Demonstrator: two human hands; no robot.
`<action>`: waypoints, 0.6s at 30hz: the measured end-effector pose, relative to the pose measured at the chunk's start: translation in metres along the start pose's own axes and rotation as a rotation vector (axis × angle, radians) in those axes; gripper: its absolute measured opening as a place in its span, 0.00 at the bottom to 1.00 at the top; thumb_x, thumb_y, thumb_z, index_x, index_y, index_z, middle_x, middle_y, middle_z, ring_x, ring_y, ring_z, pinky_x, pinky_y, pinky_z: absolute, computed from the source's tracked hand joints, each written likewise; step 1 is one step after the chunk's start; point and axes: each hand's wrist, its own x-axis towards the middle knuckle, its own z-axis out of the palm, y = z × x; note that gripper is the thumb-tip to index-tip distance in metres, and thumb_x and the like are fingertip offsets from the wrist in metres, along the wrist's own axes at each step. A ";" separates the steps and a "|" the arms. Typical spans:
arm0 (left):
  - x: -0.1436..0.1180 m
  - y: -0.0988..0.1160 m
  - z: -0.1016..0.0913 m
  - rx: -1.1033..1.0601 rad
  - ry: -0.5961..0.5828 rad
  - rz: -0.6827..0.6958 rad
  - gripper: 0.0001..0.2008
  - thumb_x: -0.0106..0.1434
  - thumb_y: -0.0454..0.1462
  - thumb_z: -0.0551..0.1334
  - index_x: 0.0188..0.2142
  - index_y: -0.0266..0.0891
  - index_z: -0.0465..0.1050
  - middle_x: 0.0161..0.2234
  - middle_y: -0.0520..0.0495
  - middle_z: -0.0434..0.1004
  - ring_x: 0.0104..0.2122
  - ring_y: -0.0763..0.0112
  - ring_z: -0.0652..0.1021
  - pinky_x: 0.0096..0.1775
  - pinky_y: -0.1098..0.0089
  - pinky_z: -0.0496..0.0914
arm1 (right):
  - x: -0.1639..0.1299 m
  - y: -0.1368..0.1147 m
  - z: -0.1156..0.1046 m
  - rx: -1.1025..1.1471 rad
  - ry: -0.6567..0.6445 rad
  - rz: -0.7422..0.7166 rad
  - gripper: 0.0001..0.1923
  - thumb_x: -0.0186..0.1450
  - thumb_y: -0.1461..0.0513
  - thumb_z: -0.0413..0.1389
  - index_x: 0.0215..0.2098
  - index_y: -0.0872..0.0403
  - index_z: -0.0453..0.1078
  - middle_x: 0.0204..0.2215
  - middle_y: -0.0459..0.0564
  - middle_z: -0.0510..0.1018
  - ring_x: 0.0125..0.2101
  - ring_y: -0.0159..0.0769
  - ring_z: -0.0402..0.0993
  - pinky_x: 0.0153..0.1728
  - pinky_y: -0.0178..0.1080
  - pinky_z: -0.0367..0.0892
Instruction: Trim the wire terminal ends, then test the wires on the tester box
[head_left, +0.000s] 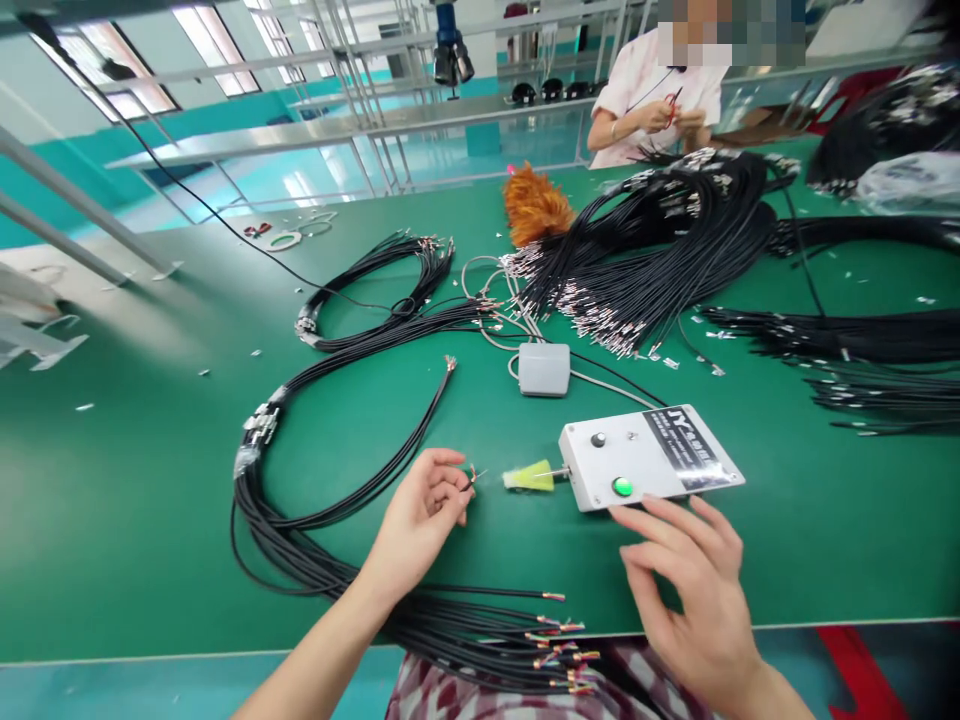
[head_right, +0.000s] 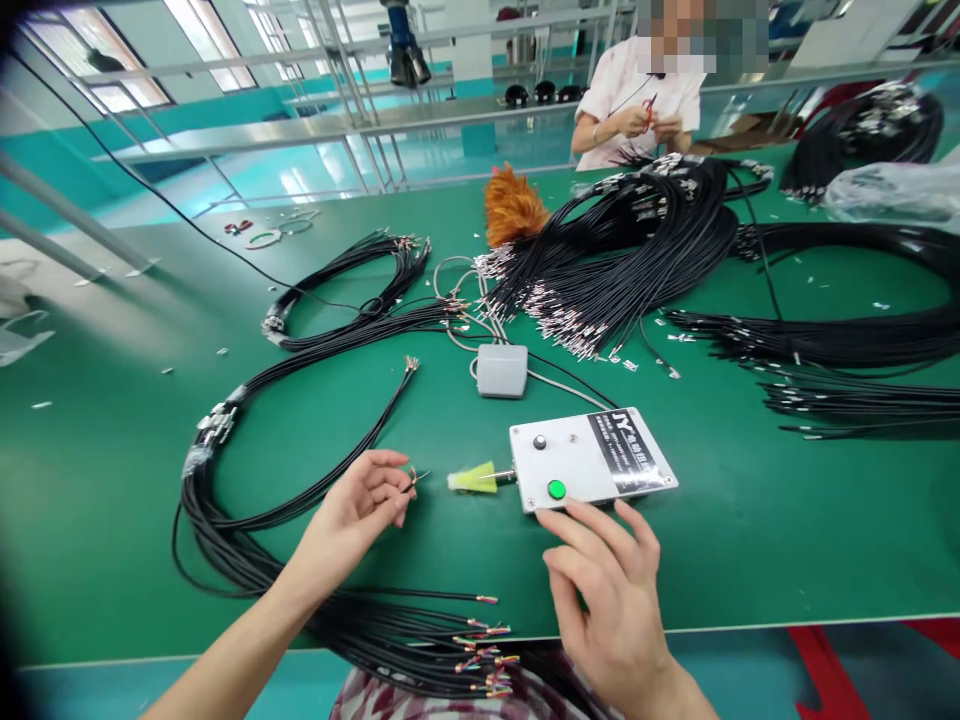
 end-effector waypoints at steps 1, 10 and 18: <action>-0.002 0.003 -0.001 -0.008 -0.012 0.001 0.13 0.56 0.36 0.60 0.41 0.39 0.62 0.31 0.52 0.69 0.24 0.74 0.72 0.29 0.70 0.68 | -0.002 -0.004 0.002 0.032 -0.014 -0.016 0.11 0.61 0.72 0.53 0.37 0.50 0.65 0.40 0.50 0.80 0.48 0.42 0.70 0.54 0.55 0.54; -0.010 0.010 -0.004 -0.065 -0.050 -0.073 0.11 0.56 0.35 0.62 0.39 0.38 0.64 0.31 0.51 0.67 0.27 0.74 0.71 0.29 0.71 0.69 | -0.014 -0.011 0.019 0.102 -0.153 -0.002 0.11 0.61 0.73 0.52 0.38 0.52 0.67 0.42 0.52 0.79 0.47 0.43 0.70 0.53 0.56 0.52; -0.007 0.006 -0.021 0.432 -0.056 0.015 0.04 0.52 0.29 0.60 0.25 0.39 0.67 0.25 0.52 0.67 0.27 0.70 0.67 0.31 0.69 0.62 | -0.015 -0.006 0.020 0.116 -0.164 -0.017 0.12 0.60 0.73 0.53 0.38 0.53 0.67 0.41 0.53 0.79 0.47 0.43 0.70 0.52 0.54 0.53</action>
